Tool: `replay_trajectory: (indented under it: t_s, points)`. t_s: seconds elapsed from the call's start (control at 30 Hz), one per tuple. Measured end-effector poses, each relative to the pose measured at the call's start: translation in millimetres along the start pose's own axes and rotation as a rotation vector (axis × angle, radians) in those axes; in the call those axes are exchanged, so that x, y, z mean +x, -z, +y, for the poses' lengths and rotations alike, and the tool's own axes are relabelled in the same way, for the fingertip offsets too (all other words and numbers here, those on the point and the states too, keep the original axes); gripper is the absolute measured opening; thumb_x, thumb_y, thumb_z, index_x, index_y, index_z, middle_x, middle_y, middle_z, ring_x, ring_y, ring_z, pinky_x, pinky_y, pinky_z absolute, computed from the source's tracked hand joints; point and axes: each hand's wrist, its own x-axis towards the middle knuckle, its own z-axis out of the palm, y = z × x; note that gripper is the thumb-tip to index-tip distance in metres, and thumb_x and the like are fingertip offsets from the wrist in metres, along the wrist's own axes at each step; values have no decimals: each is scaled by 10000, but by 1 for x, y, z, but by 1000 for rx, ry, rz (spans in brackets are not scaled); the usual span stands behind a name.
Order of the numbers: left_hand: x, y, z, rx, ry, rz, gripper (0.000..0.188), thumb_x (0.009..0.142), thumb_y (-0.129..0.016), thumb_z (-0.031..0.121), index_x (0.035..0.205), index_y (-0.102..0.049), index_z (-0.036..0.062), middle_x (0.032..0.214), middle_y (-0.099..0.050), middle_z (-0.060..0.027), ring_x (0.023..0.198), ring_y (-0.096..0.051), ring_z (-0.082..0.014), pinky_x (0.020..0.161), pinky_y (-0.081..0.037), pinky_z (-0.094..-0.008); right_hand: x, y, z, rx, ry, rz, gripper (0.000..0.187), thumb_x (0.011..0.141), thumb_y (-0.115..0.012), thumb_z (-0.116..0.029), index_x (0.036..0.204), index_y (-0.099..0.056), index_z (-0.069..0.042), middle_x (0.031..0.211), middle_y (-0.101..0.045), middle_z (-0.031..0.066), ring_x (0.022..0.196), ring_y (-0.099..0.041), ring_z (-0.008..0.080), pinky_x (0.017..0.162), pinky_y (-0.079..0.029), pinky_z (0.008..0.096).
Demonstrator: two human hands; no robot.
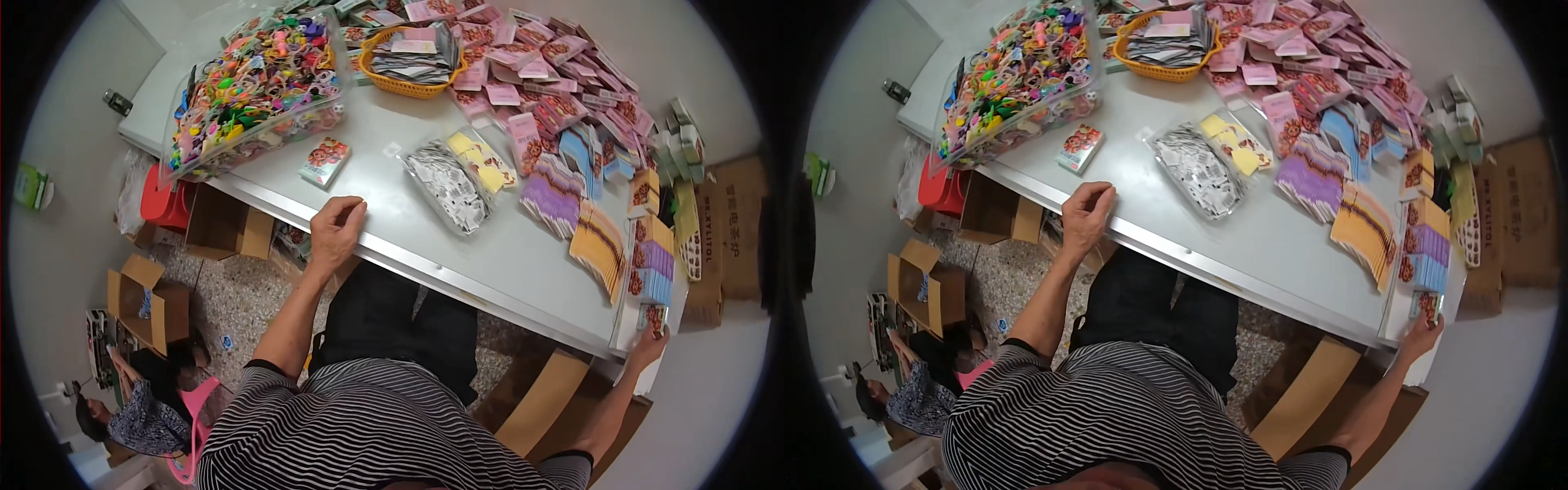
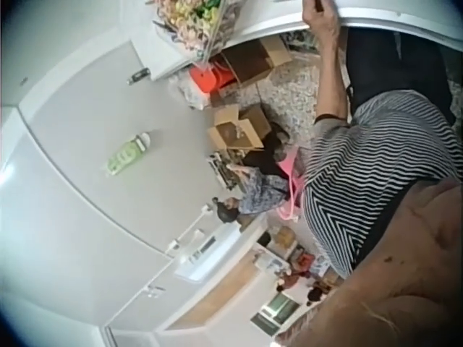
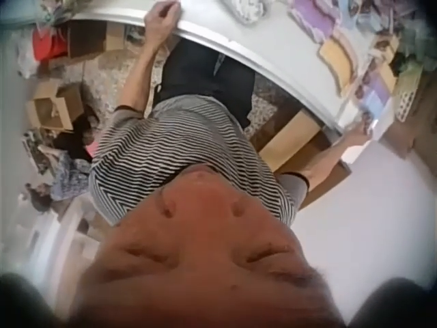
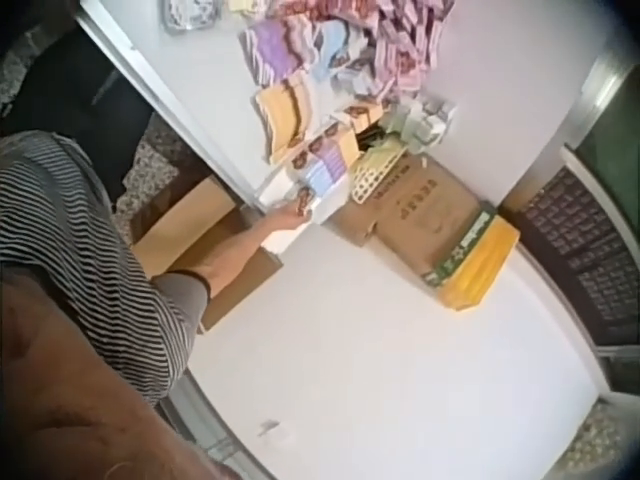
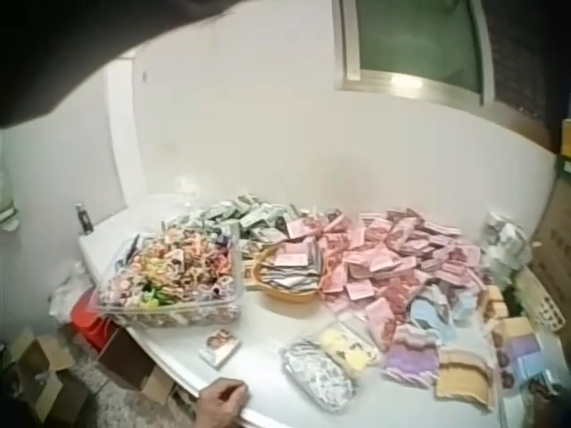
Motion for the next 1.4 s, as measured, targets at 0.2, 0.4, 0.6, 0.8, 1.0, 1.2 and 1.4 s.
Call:
replay_trajectory:
  t_s: [0.2, 0.4, 0.6, 0.8, 1.0, 1.2, 1.4]
  points:
    - [18, 48, 12, 60, -73, 184, 139, 888, -738, 97, 996, -709, 15, 1001, -707, -102, 892, -675, -196, 769, -548, -317, -30, 33, -22, -99, -22, 89, 690, 905, -757, -370, 1401, -486, 25, 1241, -631, 223, 950, -656, 275, 851, -529, 379]
    - [71, 83, 3, 668, -221, 162, 410, 753, -846, 272, 1020, -664, 19, 1190, -650, -188, 1121, -584, -368, 971, -468, -451, -53, 49, -61, -151, -18, 130, 669, 928, -742, -330, 1423, -467, 27, 1259, -610, 204, 871, -613, 239, 801, -533, 368]
    - [69, 88, 5, 668, -35, -42, 458, 737, -832, 206, 1103, -616, 36, 1270, -618, -171, 1142, -586, -360, 955, -481, -444, -76, 42, -145, 80, 133, 134, 545, 943, -720, -205, 1398, -510, 9, 1289, -608, 176, 943, -607, 221, 793, -529, 343]
    - [22, 64, 82, 422, -370, -63, 465, 705, -799, 117, 1115, -601, 22, 1243, -618, -213, 1101, -585, -385, 954, -483, -447, -171, -2, -307, 457, 875, -201, 594, 748, -806, 73, 1280, -570, -42, 1371, -555, 218, 1107, -615, 298, 702, -559, 298]
    - [-26, 9, 156, 174, -332, -328, 532, 684, -869, 124, 1159, -644, 42, 1222, -649, -169, 1024, -647, -259, 800, -555, -339, -210, -31, -415, 734, 1148, -443, 546, 694, -838, -12, 1206, -662, -87, 1157, -606, 123, 814, -604, 235, 604, -507, 332]
    - [-47, -58, 172, -129, -137, -550, 725, 731, -882, 291, 1326, -575, 14, 1190, -650, -138, 1077, -638, -244, 915, -515, -362, -176, -31, -347, 685, 933, -386, 493, 669, -803, 8, 1140, -679, -67, 1063, -651, 102, 798, -646, 258, 659, -543, 340]
    - [-25, -97, 121, 179, -125, -238, 432, 931, -720, 132, 1328, -589, 26, 1180, -657, -121, 1023, -634, -190, 884, -514, -319, -87, -6, -185, 527, 162, -165, 439, 885, -759, -53, 1262, -543, 11, 1018, -693, 83, 875, -660, 131, 747, -541, 270]
